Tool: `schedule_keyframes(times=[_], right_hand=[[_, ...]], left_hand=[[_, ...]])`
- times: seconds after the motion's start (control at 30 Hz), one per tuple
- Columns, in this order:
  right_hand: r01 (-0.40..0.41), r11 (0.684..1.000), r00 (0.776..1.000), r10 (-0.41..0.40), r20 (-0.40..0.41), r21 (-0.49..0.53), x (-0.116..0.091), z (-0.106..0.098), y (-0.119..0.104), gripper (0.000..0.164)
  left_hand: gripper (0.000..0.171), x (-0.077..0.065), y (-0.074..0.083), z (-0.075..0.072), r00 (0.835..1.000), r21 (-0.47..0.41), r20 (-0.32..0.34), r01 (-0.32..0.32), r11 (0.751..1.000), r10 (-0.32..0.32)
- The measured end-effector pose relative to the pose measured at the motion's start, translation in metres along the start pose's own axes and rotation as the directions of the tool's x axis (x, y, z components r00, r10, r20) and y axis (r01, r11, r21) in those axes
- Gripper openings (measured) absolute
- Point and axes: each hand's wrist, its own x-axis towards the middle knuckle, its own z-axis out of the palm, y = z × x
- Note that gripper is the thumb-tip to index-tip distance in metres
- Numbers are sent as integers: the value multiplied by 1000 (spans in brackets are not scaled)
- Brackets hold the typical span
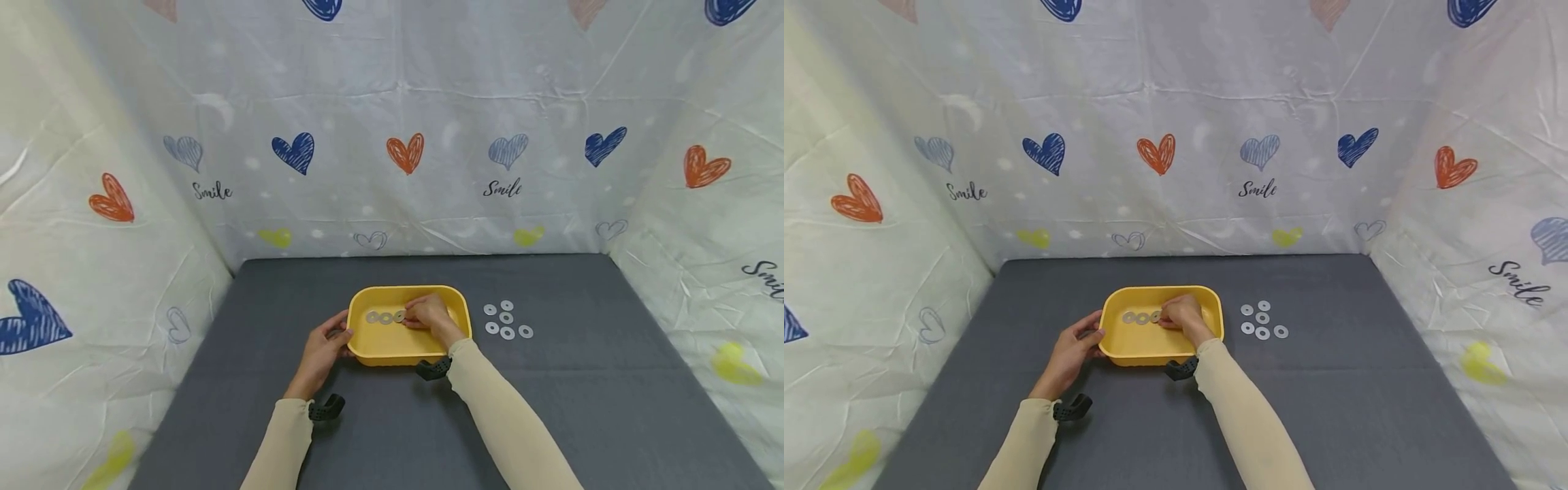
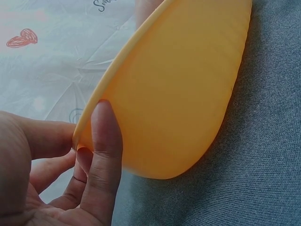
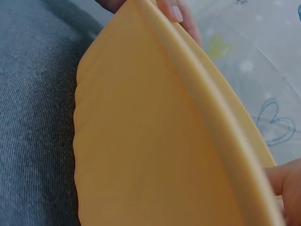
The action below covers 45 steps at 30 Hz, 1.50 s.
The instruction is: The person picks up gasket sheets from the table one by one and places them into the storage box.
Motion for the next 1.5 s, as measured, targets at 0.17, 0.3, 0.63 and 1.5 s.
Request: schedule_keyframes(times=[0.17,0.3,0.63,1.5], right_hand=[[23,999,1000,-24,-9,-35,-4,-1,-1,27],[40,999,999,-40,1,-27,-6,-3,-1,26],[134,991,991,-134,11,22,-24,-9,-6,31],[395,917,911,-398,-105,-49,-78,-64,-16,23]], left_hand=[[50,-1,-1,-1,1000,7,-3,1,1000,-1],[50,-1,-1,-1,1000,9,-3,-2,1000,2],[50,-1,0,-1,1000,3,-8,5,1000,-5],[51,-2,-1,0,1000,-16,-15,19,1000,-19]])
